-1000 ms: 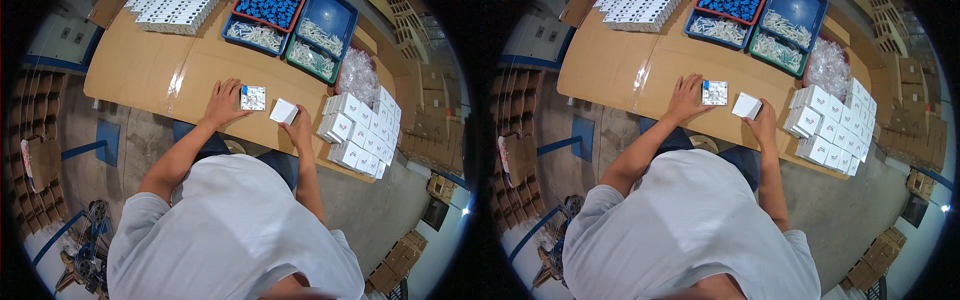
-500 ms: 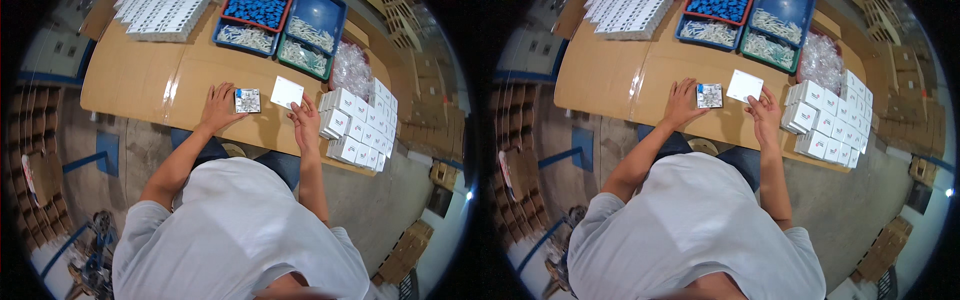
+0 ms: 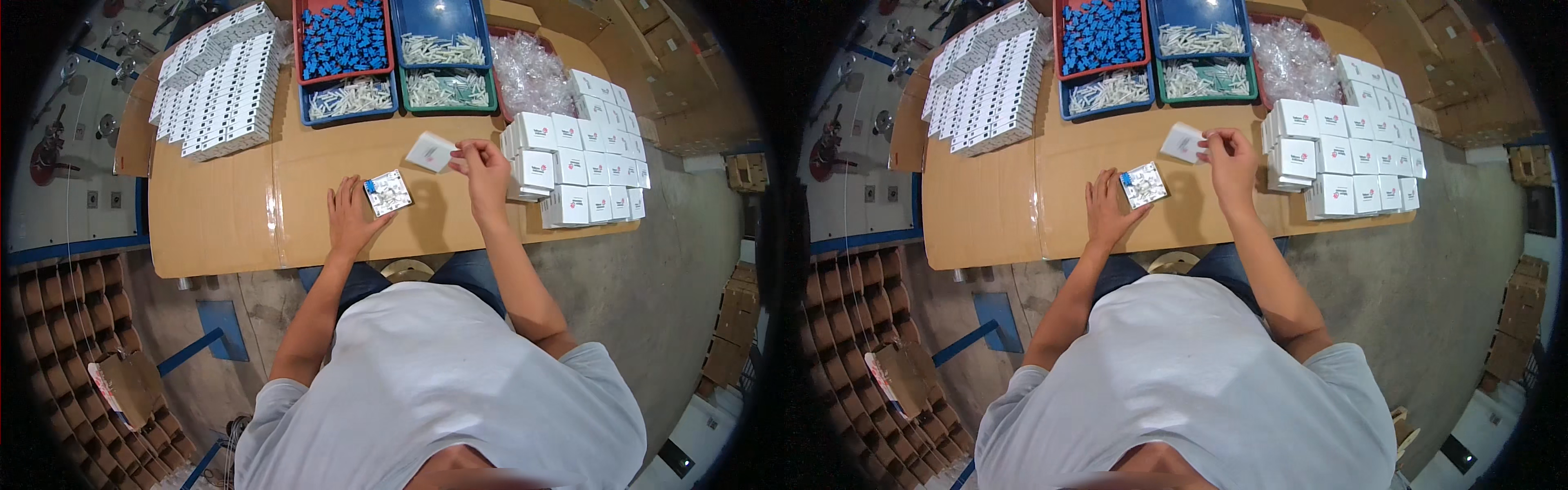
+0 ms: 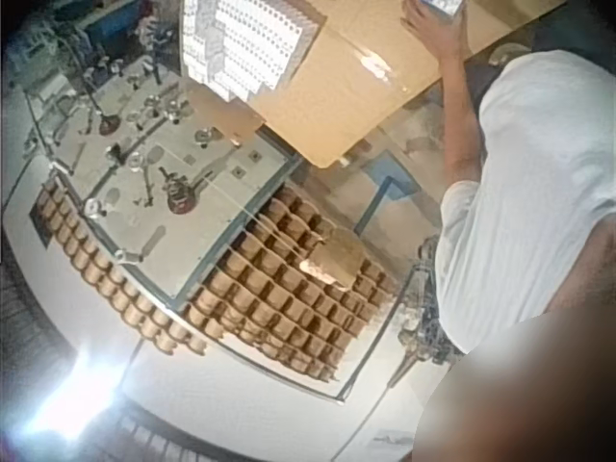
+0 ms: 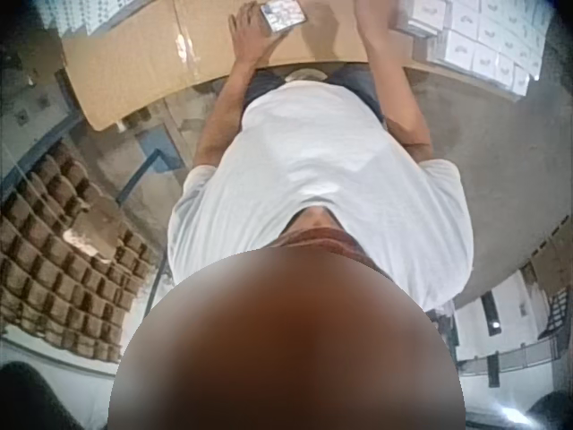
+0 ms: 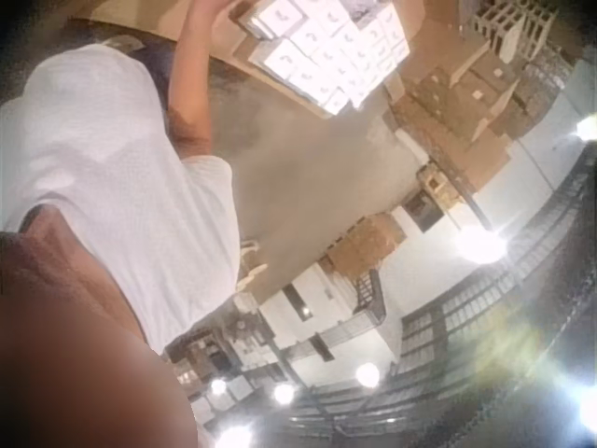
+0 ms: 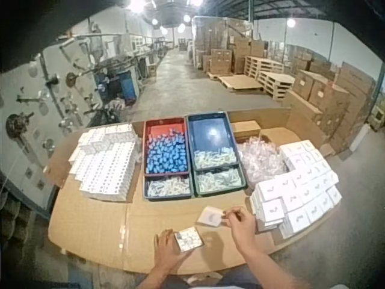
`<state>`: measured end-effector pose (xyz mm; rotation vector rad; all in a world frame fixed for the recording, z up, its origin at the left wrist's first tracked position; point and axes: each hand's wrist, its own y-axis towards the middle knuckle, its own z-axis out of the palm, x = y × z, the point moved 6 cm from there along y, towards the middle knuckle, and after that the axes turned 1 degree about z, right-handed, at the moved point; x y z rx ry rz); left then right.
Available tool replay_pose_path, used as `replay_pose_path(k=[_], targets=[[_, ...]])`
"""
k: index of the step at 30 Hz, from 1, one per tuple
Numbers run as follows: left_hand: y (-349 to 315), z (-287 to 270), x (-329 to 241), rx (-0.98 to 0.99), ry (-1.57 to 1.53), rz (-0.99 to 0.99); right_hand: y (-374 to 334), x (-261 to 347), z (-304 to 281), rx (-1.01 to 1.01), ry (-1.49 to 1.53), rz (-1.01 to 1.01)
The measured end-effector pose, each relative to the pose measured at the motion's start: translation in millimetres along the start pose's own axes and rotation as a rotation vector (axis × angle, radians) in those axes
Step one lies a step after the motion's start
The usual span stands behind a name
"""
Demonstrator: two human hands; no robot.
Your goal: The recorder is assembling and packaging small electrical or industrial components into white boxes at a workstation.
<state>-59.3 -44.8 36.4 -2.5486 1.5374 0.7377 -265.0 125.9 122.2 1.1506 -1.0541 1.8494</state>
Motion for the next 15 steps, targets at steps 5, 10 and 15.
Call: replay_pose_path(k=[5, 10, 15], targets=[[4.2, -3.5, -0.7, -0.045, -0.021, 0.028, 44.9, -53.8, -20.0, -0.063, -0.969, -0.569], [2.0, -2.7, 4.6, -0.006, -0.009, 0.002, 68.5, -84.2, -20.6, -0.073, -1.253, -0.463], [3.7, -3.1, 3.3, 0.011, 0.008, -0.007, 82.7, -73.7, -11.3, -0.096, -1.374, -0.54]])
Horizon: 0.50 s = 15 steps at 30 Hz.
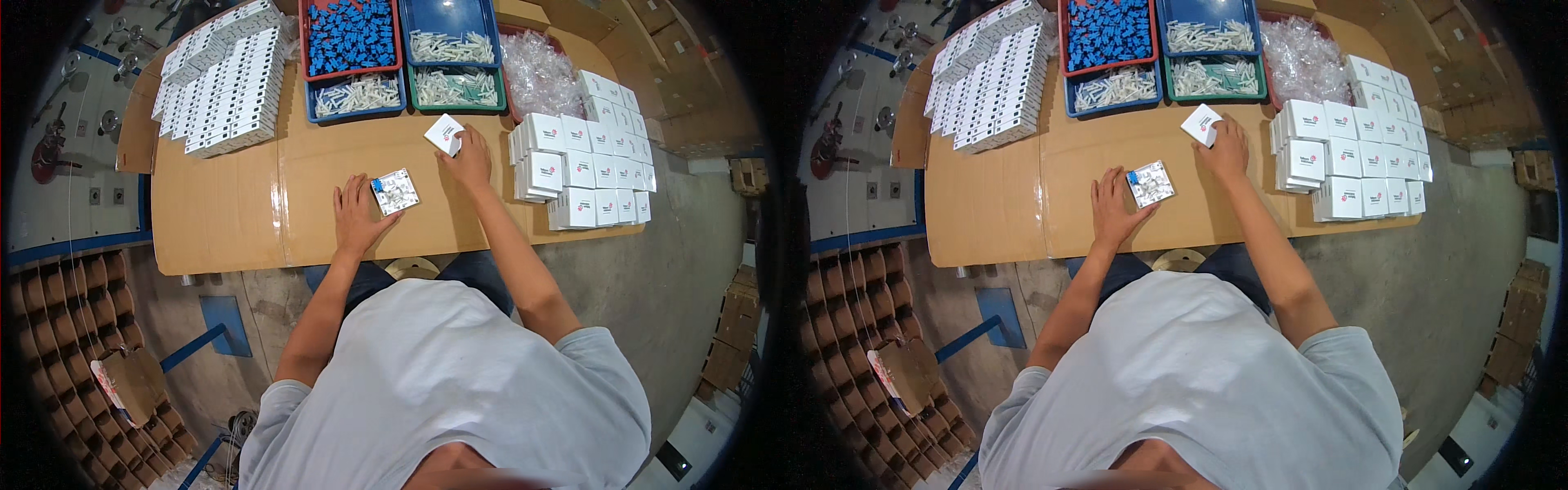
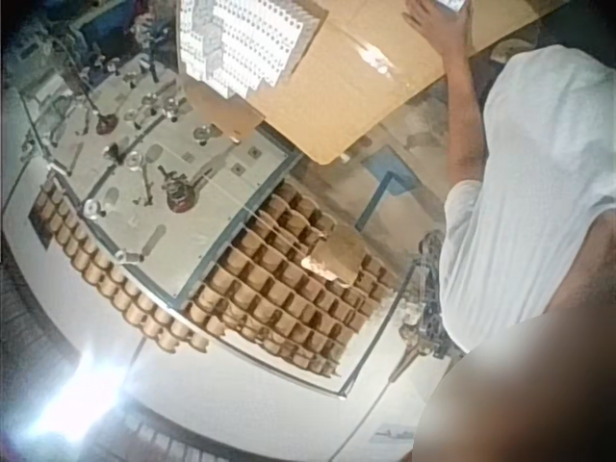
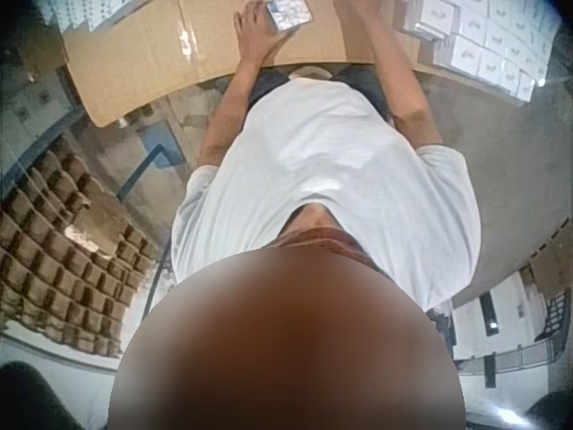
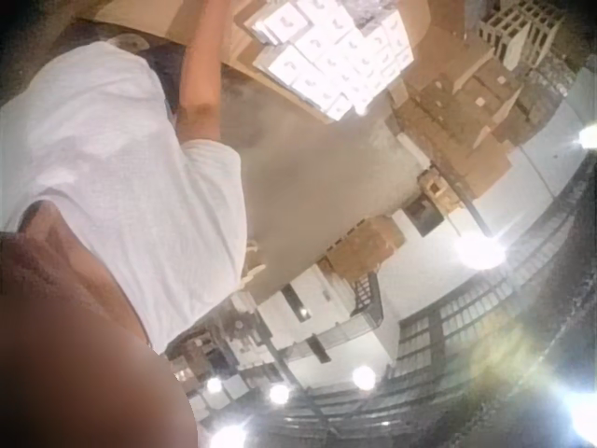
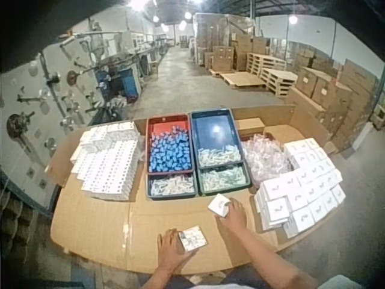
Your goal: The recorder is assembling and packaging small electrical or industrial components into white boxes at a workstation.
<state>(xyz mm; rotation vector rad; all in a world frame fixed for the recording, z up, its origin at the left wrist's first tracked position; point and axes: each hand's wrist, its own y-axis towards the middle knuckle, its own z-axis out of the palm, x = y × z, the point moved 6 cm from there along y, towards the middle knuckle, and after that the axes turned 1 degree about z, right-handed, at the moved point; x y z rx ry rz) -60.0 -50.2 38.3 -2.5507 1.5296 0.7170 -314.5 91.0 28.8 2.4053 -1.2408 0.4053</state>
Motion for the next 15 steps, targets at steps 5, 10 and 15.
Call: replay_pose_path(k=[5, 10, 15], targets=[[-2.1, -0.3, 0.2, -0.028, -0.011, 0.005, 5.5, 3.1, -7.0, 0.17, 0.252, -0.037], [0.3, 1.2, -2.0, -0.028, -0.02, 0.016, -24.2, 65.8, -85.8, 0.708, 1.641, 0.215], [1.4, -3.1, -3.4, -0.009, -0.041, 0.011, -35.3, 85.5, -123.0, 0.827, 1.725, -0.006]])
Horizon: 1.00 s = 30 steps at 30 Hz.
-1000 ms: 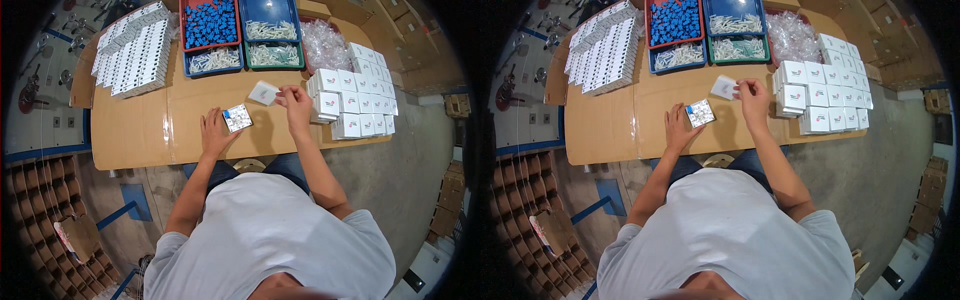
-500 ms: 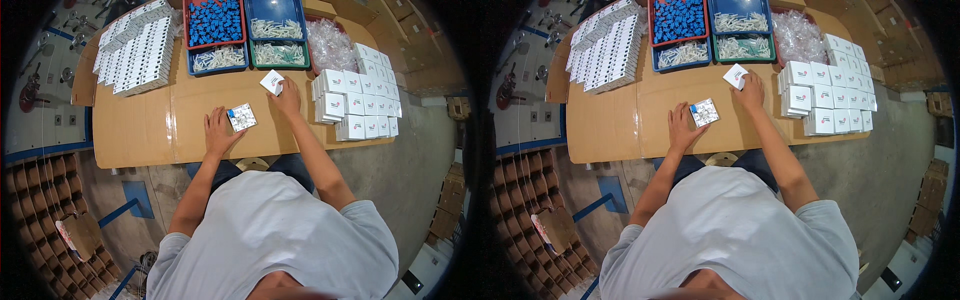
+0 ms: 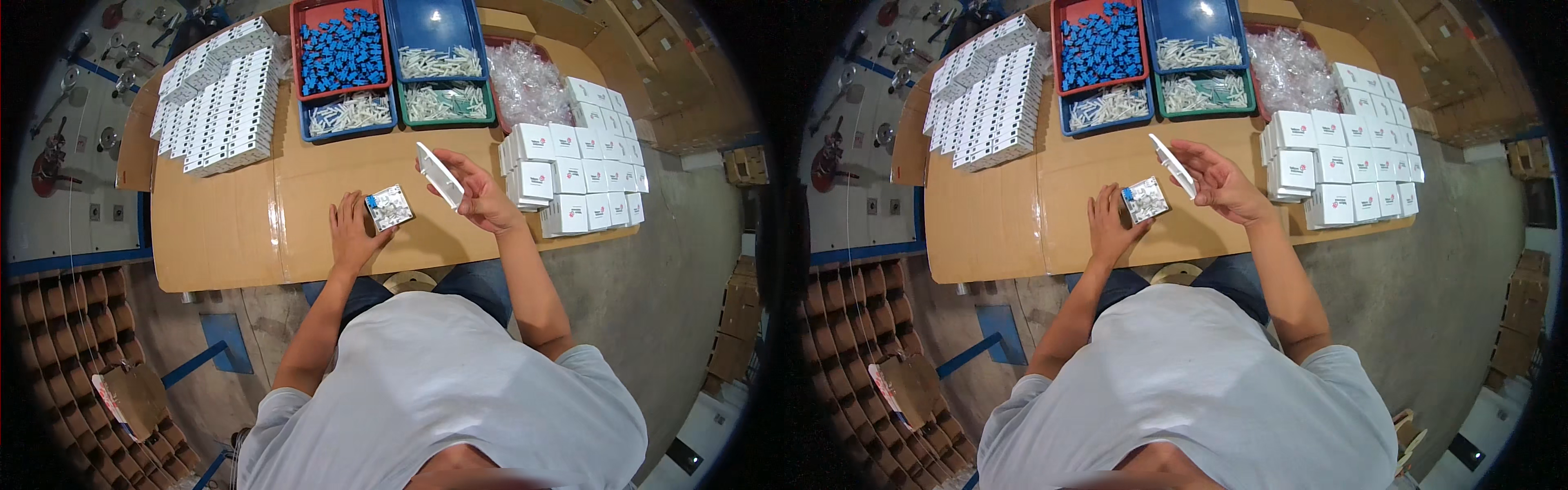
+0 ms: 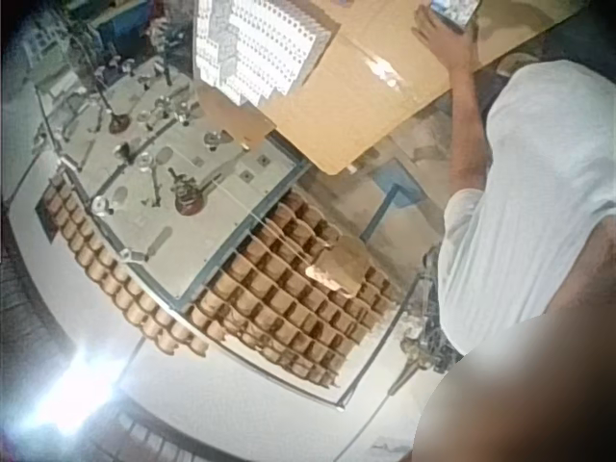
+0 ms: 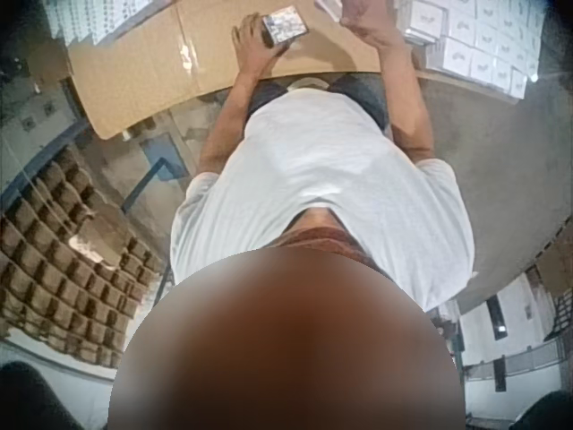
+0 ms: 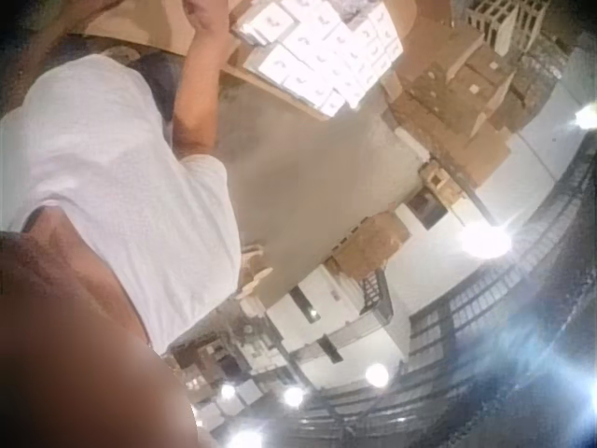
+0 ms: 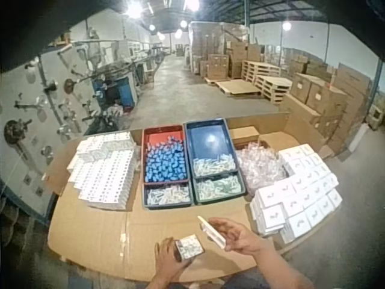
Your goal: The recorder is assembling and packaging small electrical or industrial components into white boxes at a workstation.
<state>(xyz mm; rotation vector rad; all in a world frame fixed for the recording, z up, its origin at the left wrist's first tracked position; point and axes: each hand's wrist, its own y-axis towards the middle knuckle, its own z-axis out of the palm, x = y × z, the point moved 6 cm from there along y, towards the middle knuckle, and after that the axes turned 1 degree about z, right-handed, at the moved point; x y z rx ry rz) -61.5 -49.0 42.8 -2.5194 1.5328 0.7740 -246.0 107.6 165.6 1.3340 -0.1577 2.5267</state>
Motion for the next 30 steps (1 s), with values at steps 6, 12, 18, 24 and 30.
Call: replay_pose_path(k=[6, 12, 18, 24, 30], targets=[[-2.2, 3.6, 2.1, 0.026, 0.0, -0.027, -1.5, 0.9, 5.4, -0.01, 0.08, 0.019], [-3.5, 3.9, 3.1, 0.005, 0.001, -0.024, 1.4, -1.6, 11.6, 0.03, 0.034, -0.042], [-2.6, 6.4, 5.7, 0.005, 0.012, -0.032, 8.4, -25.1, -7.7, -0.013, 0.79, 0.118], [-3.2, 6.2, 6.2, -0.004, 0.027, -0.028, 6.8, -41.7, -13.6, -0.332, 0.846, 0.078], [-3.4, 5.9, 6.2, -0.027, 0.026, -0.016, 4.2, -43.5, -20.8, -0.378, 0.817, 0.068]])
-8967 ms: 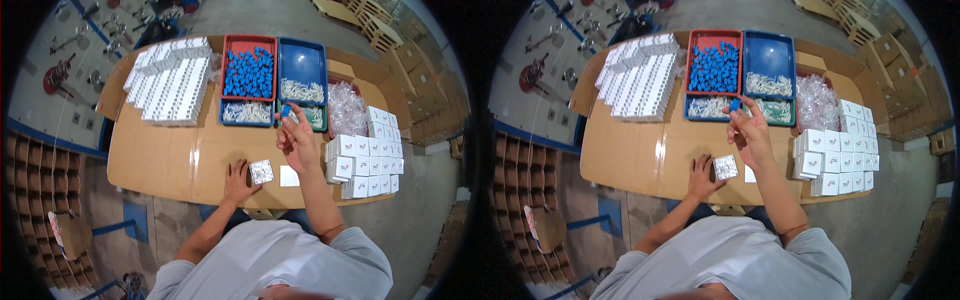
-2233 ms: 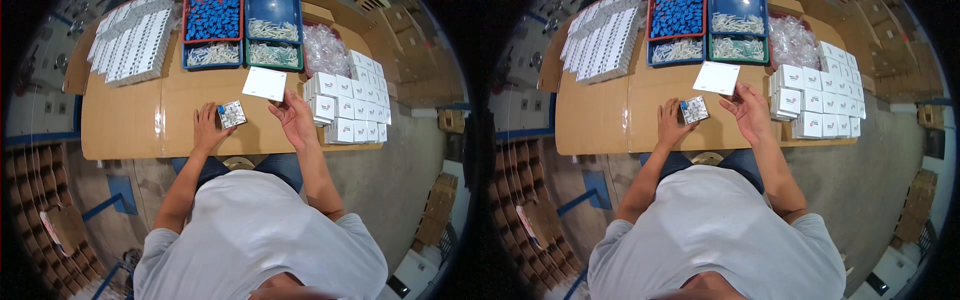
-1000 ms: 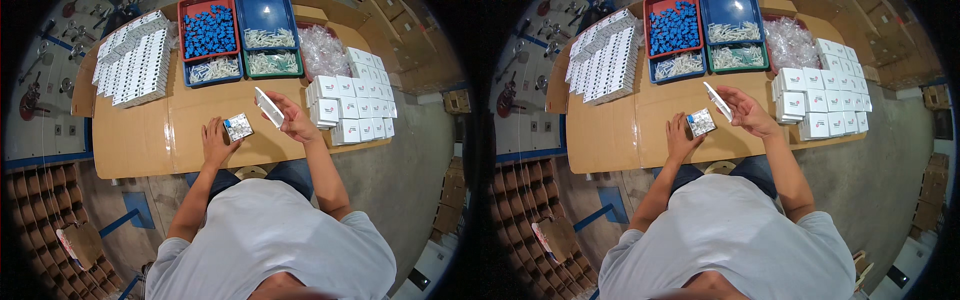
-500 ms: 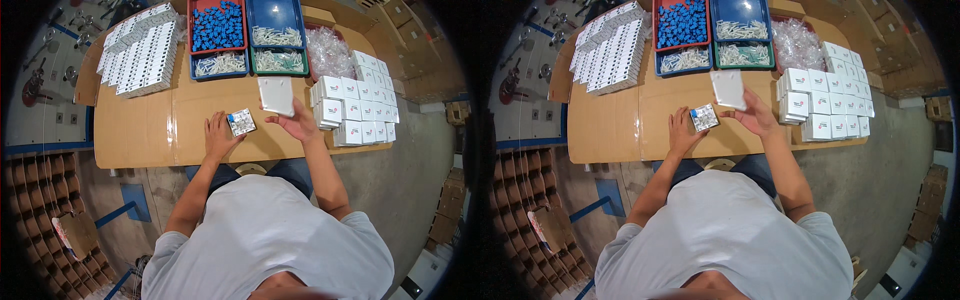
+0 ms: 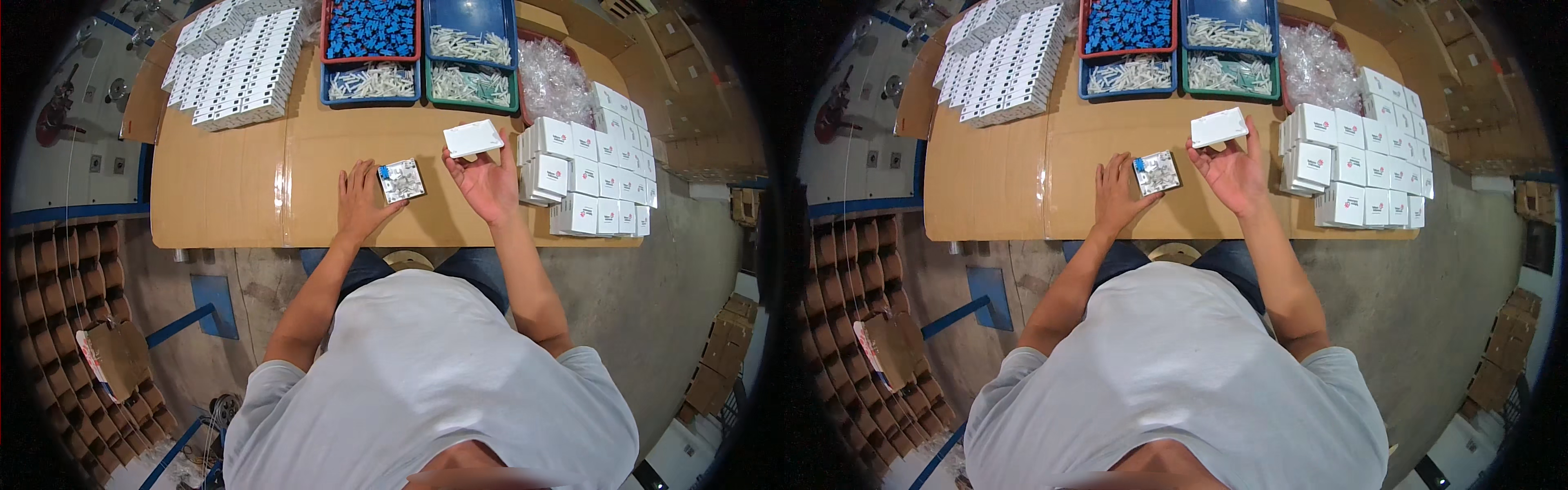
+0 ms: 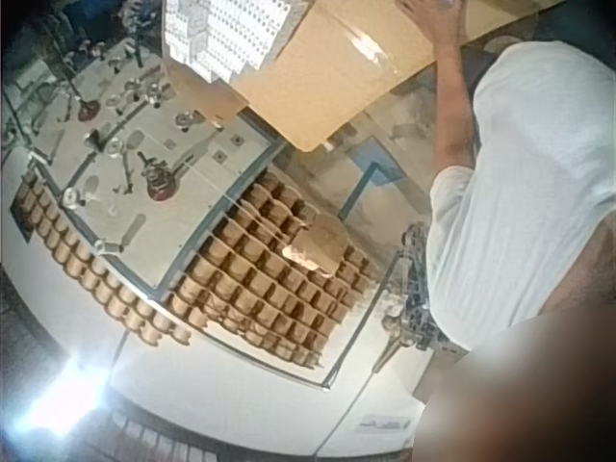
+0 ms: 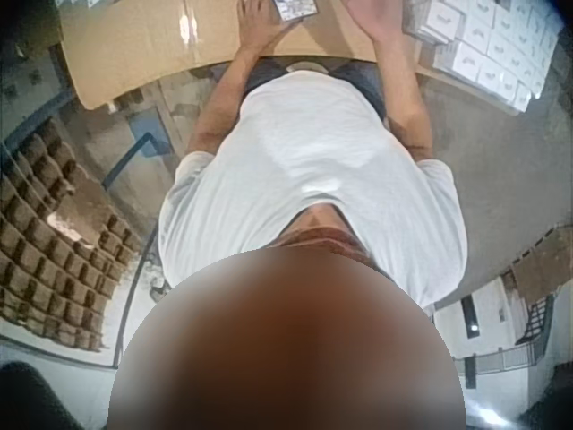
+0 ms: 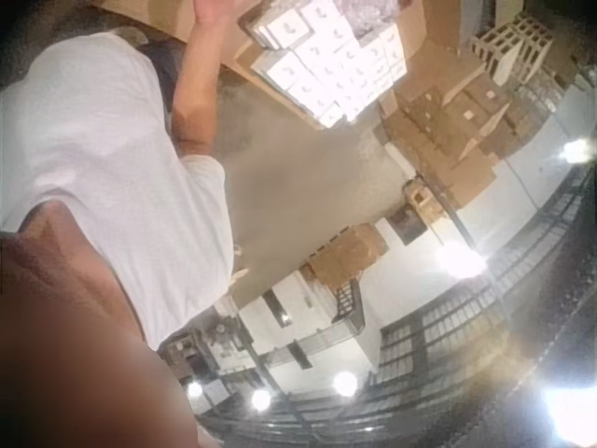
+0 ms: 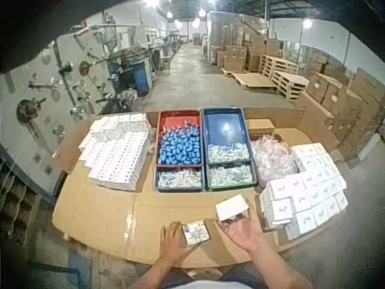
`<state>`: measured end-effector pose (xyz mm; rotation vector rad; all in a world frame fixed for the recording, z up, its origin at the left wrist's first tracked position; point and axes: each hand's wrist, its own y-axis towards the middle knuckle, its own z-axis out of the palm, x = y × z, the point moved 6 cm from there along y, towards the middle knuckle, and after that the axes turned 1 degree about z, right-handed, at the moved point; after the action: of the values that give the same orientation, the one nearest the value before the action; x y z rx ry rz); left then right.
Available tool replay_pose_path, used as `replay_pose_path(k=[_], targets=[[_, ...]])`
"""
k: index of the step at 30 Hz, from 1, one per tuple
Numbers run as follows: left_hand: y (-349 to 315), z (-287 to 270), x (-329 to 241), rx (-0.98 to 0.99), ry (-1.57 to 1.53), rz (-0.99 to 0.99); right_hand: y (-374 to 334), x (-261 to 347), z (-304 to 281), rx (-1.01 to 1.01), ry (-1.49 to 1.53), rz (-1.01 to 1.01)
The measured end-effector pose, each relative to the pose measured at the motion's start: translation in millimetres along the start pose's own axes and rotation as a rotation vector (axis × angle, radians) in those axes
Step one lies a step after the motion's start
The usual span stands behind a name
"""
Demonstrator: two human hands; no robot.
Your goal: The recorder is assembling and packaging small electrical or industrial components into white boxes at a workstation.
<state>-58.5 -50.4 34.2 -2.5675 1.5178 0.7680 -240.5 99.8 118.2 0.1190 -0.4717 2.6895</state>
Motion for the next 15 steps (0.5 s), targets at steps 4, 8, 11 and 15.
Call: replay_pose_path(k=[4, 8, 11, 15], targets=[[-0.7, -0.3, 0.1, 0.007, -0.002, -0.004, -0.2, -1.4, -2.1, -0.024, -0.026, 0.0], [-0.2, -1.4, -0.6, 0.012, 0.003, -0.002, -0.3, -6.6, -3.8, -0.006, -0.031, 0.061], [-1.2, -1.6, 1.7, -0.007, -0.005, 0.003, 1.7, -9.9, -14.0, -0.028, -0.169, 0.067], [-1.5, -1.7, 4.0, -0.029, -0.009, 0.015, 1.4, -2.6, -38.1, -0.235, -0.773, -0.078]])
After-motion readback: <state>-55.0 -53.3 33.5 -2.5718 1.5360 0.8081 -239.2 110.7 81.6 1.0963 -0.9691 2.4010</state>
